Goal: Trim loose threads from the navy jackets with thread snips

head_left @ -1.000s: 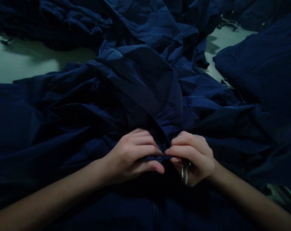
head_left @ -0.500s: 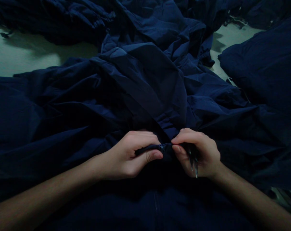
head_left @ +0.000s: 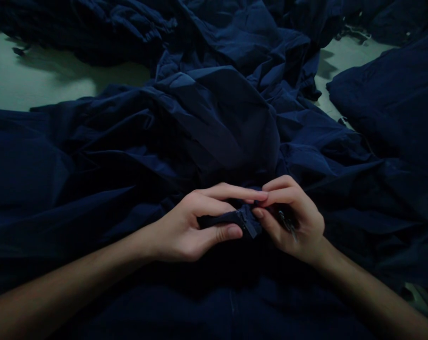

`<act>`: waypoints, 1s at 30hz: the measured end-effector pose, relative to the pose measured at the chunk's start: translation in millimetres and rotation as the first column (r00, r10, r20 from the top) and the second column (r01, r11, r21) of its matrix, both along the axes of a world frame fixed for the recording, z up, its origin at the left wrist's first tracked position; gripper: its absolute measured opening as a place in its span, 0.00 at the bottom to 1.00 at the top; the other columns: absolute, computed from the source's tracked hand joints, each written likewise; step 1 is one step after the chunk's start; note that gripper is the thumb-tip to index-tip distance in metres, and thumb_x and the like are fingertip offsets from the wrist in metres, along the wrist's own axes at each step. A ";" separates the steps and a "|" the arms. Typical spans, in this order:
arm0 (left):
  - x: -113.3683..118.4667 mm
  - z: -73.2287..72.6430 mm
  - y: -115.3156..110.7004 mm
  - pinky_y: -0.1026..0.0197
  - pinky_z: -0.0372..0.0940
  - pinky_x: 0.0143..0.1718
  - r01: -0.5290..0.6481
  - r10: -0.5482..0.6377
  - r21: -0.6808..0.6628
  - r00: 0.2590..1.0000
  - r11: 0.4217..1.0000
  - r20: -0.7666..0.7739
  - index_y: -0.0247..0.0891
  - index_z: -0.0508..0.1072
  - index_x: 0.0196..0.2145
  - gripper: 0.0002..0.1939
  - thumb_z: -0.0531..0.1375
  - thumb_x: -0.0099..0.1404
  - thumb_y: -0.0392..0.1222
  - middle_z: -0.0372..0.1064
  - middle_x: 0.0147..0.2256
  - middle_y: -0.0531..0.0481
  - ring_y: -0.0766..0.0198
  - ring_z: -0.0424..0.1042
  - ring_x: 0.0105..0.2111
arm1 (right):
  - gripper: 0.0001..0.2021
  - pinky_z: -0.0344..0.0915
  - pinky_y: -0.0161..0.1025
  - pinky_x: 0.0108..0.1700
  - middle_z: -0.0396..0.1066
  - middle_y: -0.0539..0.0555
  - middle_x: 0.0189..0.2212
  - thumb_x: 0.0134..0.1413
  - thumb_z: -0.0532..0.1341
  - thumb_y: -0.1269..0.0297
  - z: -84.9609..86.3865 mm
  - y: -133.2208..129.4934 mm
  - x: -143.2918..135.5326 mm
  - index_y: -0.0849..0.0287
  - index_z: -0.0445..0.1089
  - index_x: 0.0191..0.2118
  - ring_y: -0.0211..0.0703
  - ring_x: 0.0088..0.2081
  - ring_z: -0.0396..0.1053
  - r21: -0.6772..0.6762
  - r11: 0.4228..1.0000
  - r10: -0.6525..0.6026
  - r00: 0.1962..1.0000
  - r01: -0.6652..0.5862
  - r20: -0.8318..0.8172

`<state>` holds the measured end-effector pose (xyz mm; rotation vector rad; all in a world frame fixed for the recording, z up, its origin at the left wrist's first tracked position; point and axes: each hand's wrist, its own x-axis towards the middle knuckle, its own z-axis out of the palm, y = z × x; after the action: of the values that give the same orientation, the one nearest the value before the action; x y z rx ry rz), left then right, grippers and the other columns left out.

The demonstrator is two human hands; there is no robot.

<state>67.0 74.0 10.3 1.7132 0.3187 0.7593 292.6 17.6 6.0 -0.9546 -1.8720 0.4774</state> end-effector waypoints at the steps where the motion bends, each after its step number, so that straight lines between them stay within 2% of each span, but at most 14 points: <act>1: 0.4 0.4 -0.3 0.57 0.73 0.56 0.001 -0.001 -0.015 1.000 1.000 0.006 0.36 0.85 0.44 0.07 0.65 0.72 0.36 0.77 0.59 0.37 0.52 0.79 0.55 | 0.08 0.70 0.33 0.35 0.71 0.54 0.39 0.63 0.66 0.75 0.0 -0.6 0.2 0.59 0.70 0.45 0.37 0.37 0.71 0.008 1.000 -0.008 1.000 0.008 -0.001; 4: 1.5 1.9 -1.6 0.61 0.74 0.52 -0.045 0.044 -0.017 0.999 0.999 -0.018 0.34 0.84 0.43 0.07 0.64 0.73 0.35 0.80 0.51 0.38 0.56 0.81 0.49 | 0.11 0.70 0.33 0.33 0.69 0.55 0.39 0.63 0.66 0.71 1.2 -2.7 1.3 0.60 0.69 0.49 0.38 0.37 0.69 0.064 0.998 -0.019 1.000 0.019 -0.005; 8: 2.5 0.5 -2.6 0.65 0.73 0.49 -0.027 0.030 0.052 0.998 0.998 -0.057 0.30 0.81 0.41 0.07 0.62 0.73 0.32 0.79 0.46 0.38 0.60 0.80 0.45 | 0.14 0.73 0.34 0.35 0.72 0.58 0.41 0.66 0.66 0.64 3.6 -4.7 3.7 0.63 0.71 0.54 0.40 0.38 0.72 0.118 0.991 0.047 0.989 -0.064 0.138; 10: 3.3 -1.6 -2.5 0.65 0.73 0.47 -0.015 0.021 0.085 0.998 0.996 -0.066 0.30 0.80 0.41 0.07 0.60 0.74 0.32 0.78 0.45 0.38 0.60 0.80 0.45 | 0.10 0.74 0.34 0.35 0.75 0.58 0.40 0.68 0.64 0.69 4.4 -4.7 4.2 0.62 0.73 0.53 0.39 0.36 0.74 0.124 0.989 0.052 0.984 -0.074 0.169; 13: 4.5 -5.0 -2.6 0.64 0.73 0.46 0.031 -0.015 0.163 0.995 0.986 -0.096 0.31 0.79 0.42 0.07 0.59 0.74 0.32 0.79 0.45 0.38 0.59 0.80 0.44 | 0.09 0.73 0.32 0.34 0.77 0.55 0.37 0.67 0.62 0.76 6.5 -3.2 2.2 0.61 0.75 0.49 0.37 0.33 0.76 0.112 0.993 0.014 0.994 -0.026 0.107; 15: 5.1 -6.4 -3.0 0.62 0.72 0.47 0.086 -0.059 0.231 0.990 0.969 -0.125 0.31 0.78 0.42 0.06 0.59 0.74 0.31 0.80 0.45 0.37 0.58 0.79 0.45 | 0.09 0.73 0.30 0.33 0.78 0.54 0.35 0.66 0.63 0.77 8.0 -2.0 -0.8 0.60 0.75 0.47 0.35 0.32 0.76 0.086 0.996 -0.002 0.998 -0.004 0.066; 18: 5.3 -6.4 -3.0 0.61 0.72 0.48 0.108 -0.066 0.280 0.986 0.954 -0.155 0.32 0.78 0.41 0.06 0.59 0.73 0.31 0.80 0.45 0.37 0.57 0.78 0.45 | 0.09 0.73 0.29 0.32 0.78 0.52 0.34 0.66 0.63 0.78 8.2 -1.7 -5.1 0.59 0.74 0.48 0.34 0.31 0.77 0.060 0.998 -0.004 0.999 0.002 0.032; 22: 4.5 -5.5 -1.5 0.60 0.71 0.47 0.128 -0.080 0.262 0.979 0.956 -0.188 0.32 0.78 0.44 0.07 0.59 0.74 0.32 0.79 0.47 0.36 0.57 0.78 0.45 | 0.11 0.76 0.29 0.38 0.80 0.52 0.37 0.64 0.67 0.77 5.2 -3.7 -6.2 0.59 0.72 0.49 0.35 0.35 0.79 0.055 0.998 0.036 0.999 -0.035 -0.008; 25: 3.8 -5.8 -1.2 0.60 0.70 0.48 0.135 -0.093 0.224 0.978 0.965 -0.188 0.32 0.79 0.45 0.08 0.59 0.74 0.32 0.79 0.45 0.38 0.57 0.77 0.45 | 0.11 0.76 0.30 0.43 0.79 0.54 0.40 0.64 0.68 0.77 5.7 -4.1 -4.6 0.61 0.73 0.49 0.36 0.40 0.79 0.071 0.994 0.087 0.996 -0.089 0.027; 28: 2.8 -5.2 -1.0 0.61 0.70 0.47 0.125 -0.095 0.174 0.981 0.977 -0.171 0.32 0.80 0.45 0.09 0.59 0.73 0.31 0.78 0.42 0.41 0.58 0.77 0.44 | 0.09 0.74 0.31 0.40 0.75 0.57 0.42 0.66 0.65 0.75 8.3 -3.1 -2.7 0.62 0.76 0.49 0.37 0.40 0.76 0.092 0.992 0.073 0.991 -0.083 0.113; 30: 2.2 -3.6 -0.1 0.61 0.71 0.47 0.107 -0.089 0.116 0.985 0.988 -0.147 0.32 0.80 0.45 0.09 0.59 0.73 0.31 0.79 0.42 0.41 0.58 0.78 0.43 | 0.09 0.74 0.33 0.38 0.73 0.58 0.42 0.68 0.63 0.73 8.6 -2.8 -1.9 0.62 0.76 0.51 0.38 0.40 0.74 0.085 0.996 0.029 0.993 -0.038 0.110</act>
<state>69.2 73.9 6.6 1.8898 0.2869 0.5970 290.7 14.8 14.6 -0.9084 -1.9930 0.3671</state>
